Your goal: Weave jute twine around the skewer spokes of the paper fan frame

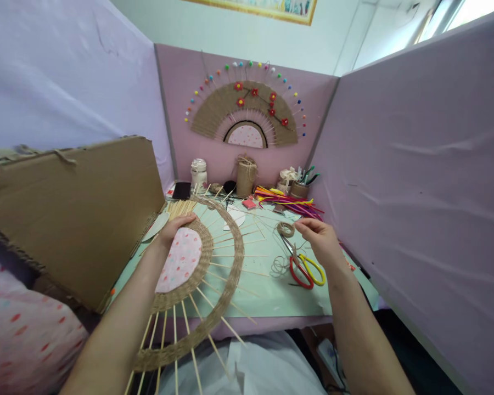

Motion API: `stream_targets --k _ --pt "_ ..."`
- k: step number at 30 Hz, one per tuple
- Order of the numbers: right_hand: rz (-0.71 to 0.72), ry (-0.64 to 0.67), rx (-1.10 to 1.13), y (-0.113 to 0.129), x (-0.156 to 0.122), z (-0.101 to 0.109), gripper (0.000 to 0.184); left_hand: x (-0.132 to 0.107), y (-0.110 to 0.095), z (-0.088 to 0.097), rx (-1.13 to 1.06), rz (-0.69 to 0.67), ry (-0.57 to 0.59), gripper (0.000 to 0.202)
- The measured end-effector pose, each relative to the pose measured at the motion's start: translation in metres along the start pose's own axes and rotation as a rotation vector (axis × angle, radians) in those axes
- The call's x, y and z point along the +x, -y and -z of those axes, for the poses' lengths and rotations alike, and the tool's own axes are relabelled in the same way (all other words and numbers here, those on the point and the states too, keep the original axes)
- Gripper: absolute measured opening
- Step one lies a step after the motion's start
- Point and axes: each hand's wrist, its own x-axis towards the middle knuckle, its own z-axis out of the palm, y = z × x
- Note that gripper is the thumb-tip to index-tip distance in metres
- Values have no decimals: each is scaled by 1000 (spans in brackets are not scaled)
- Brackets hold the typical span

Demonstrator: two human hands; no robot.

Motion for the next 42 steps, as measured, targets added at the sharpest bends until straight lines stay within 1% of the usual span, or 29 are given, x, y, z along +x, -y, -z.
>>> stream_targets --k 3,5,7,10,12,14,15,16,19,21,25,28,29,31,33,38,42 --pt "-37 11 -11 -13 -3 -5 25 2 4 -3 -35 59 45 3" --pt "-70 78 -30 -21 -8 -15 26 5 8 -6 -95 66 43 4" --pt "-88 217 -49 -27 -16 -30 26 8 13 -9 -152 75 17 8" --pt "-62 491 -136 -28 -27 -53 23 10 19 -11 -187 130 -9 11" --pt "11 582 -190 -27 -29 -63 22 10 21 -11 -192 163 10 12" --pt "52 607 -184 -27 -26 -66 19 9 21 -10 -190 178 38 13" --pt "51 608 -162 -27 -22 -65 18 8 21 -10 -185 176 50 12" --pt "40 605 -134 -27 -18 -64 22 8 21 -9 -177 168 58 11" --pt "33 592 -25 -26 -5 -63 43 10 22 -9 -147 142 54 8" --pt "38 606 75 -23 3 -67 46 11 23 -9 -135 140 52 7" --pt "-46 615 314 -21 12 -89 49 15 25 -7 -123 125 50 7" --pt "-176 600 456 -27 15 -107 56 17 26 -3 -114 87 43 6" --pt "-228 573 475 -31 17 -111 54 18 27 -1 -106 75 47 7" --pt "-298 486 473 -39 20 -115 42 20 27 1 -81 46 52 8" --pt "-300 400 449 -47 24 -115 33 22 28 3 -54 18 46 9" --pt "-185 333 344 -63 27 -107 38 23 30 2 -16 3 46 11" --pt "-174 258 292 -68 27 -102 39 23 31 2 20 -19 16 12"
